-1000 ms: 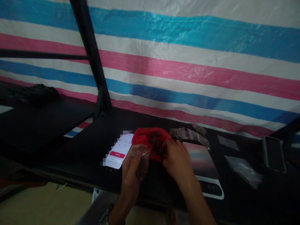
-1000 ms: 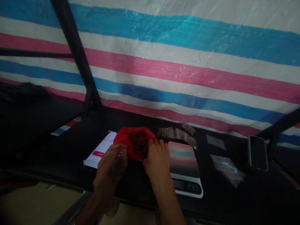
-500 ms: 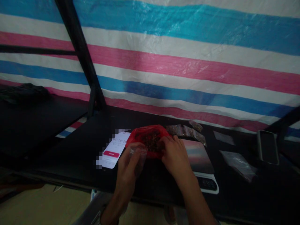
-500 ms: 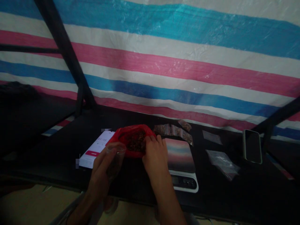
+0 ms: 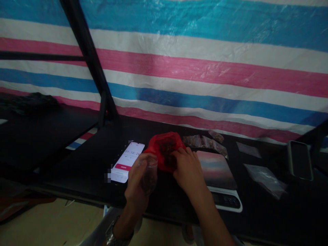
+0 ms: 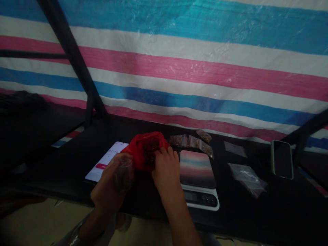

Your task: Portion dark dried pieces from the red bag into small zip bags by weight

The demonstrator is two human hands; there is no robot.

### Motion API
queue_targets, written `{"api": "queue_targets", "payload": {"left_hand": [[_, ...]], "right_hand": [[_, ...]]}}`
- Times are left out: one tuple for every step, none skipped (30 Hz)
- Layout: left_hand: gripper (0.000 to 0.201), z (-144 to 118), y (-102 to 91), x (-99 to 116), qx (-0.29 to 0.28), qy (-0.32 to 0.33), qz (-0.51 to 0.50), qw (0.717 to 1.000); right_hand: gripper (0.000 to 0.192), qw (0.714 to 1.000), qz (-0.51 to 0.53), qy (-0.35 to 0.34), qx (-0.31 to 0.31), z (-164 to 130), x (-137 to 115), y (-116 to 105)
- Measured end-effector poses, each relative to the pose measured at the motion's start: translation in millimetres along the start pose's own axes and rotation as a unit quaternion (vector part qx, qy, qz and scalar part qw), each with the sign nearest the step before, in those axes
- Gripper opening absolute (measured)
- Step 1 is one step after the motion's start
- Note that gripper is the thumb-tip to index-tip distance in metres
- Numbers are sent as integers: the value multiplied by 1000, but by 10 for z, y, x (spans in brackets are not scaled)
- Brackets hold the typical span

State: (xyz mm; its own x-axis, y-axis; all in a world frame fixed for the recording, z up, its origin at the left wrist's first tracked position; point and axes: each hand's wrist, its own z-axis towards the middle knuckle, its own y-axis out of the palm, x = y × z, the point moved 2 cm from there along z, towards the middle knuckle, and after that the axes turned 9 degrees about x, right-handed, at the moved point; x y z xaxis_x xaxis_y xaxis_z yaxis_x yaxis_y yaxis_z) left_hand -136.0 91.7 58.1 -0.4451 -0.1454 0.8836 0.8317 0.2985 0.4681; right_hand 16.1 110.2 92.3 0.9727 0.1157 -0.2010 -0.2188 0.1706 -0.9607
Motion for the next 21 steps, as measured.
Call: {"api": "queue_targets", "payload": {"left_hand": [[32, -3, -14, 18, -5, 6, 3, 1000], [31, -7, -30, 32, -9, 14, 8, 1000], [30, -10, -46, 40, -11, 21, 16, 1000], [30, -14, -59, 40, -12, 25, 26, 999], [30, -16, -68, 33, -13, 25, 37, 999], [30, -17, -71, 19, -17, 18, 47, 999], [31, -16, -68, -1, -22, 7, 54, 998], [31, -12, -60, -22, -27, -6, 56, 998], [30, -4, -48, -42, -30, -18, 51, 998], [30, 8, -33, -58, -30, -24, 43, 998], [30, 22, -16, -67, -23, -26, 33, 999], [30, 38, -1, -68, -12, -25, 22, 999], [31, 54, 15, -63, 4, -26, 9, 1000], [32, 66, 29, -53, 20, -33, -4, 999], [32, 75, 41, -39, 38, -47, -18, 998], [33, 79, 51, -22, 55, -68, -32, 996], [34, 78, 60, -2, 69, -93, -45, 992], [35, 73, 66, 19, 82, -118, -56, 988], [36, 65, 70, 40, 95, -139, -64, 984], [37, 57, 71, 59, 105, -155, -69, 980], [38, 48, 71, 76, 112, -164, -72, 977]], "right_hand": [[44, 1000, -12, 10, 0, 1, 8, -22], [45, 1000, -22, 19, -1, 1, 19, -41], [46, 999, -28, 26, -1, 1, 32, -56], [47, 999, -32, 32, 0, 0, 45, -65], [48, 999, -34, 35, 3, 0, 54, -68], [49, 999, -35, 37, 5, 1, 59, -65], [50, 999, -33, 37, 6, 3, 60, -57], [51, 999, -29, 33, 7, 6, 55, -45], [52, 999, -23, 28, 6, 10, 49, -31], [54, 1000, -17, 21, 5, 15, 42, -16], [54, 1000, -11, 12, 6, 21, 36, -4], [55, 1000, -4, 3, 7, 27, 33, 7], [54, 1000, 5, -5, 11, 32, 33, 14], [54, 1000, 16, -11, 14, 35, 36, 21], [53, 999, 29, -16, 14, 36, 39, 29], [51, 999, 43, -19, 13, 36, 42, 36], [50, 998, 57, -21, 11, 33, 43, 45], [49, 997, 69, -21, 9, 28, 42, 53], [48, 997, 81, -19, 7, 23, 39, 61], [47, 996, 92, -13, 7, 17, 37, 68], [46, 995, 104, -4, 6, 12, 36, 75]]}}
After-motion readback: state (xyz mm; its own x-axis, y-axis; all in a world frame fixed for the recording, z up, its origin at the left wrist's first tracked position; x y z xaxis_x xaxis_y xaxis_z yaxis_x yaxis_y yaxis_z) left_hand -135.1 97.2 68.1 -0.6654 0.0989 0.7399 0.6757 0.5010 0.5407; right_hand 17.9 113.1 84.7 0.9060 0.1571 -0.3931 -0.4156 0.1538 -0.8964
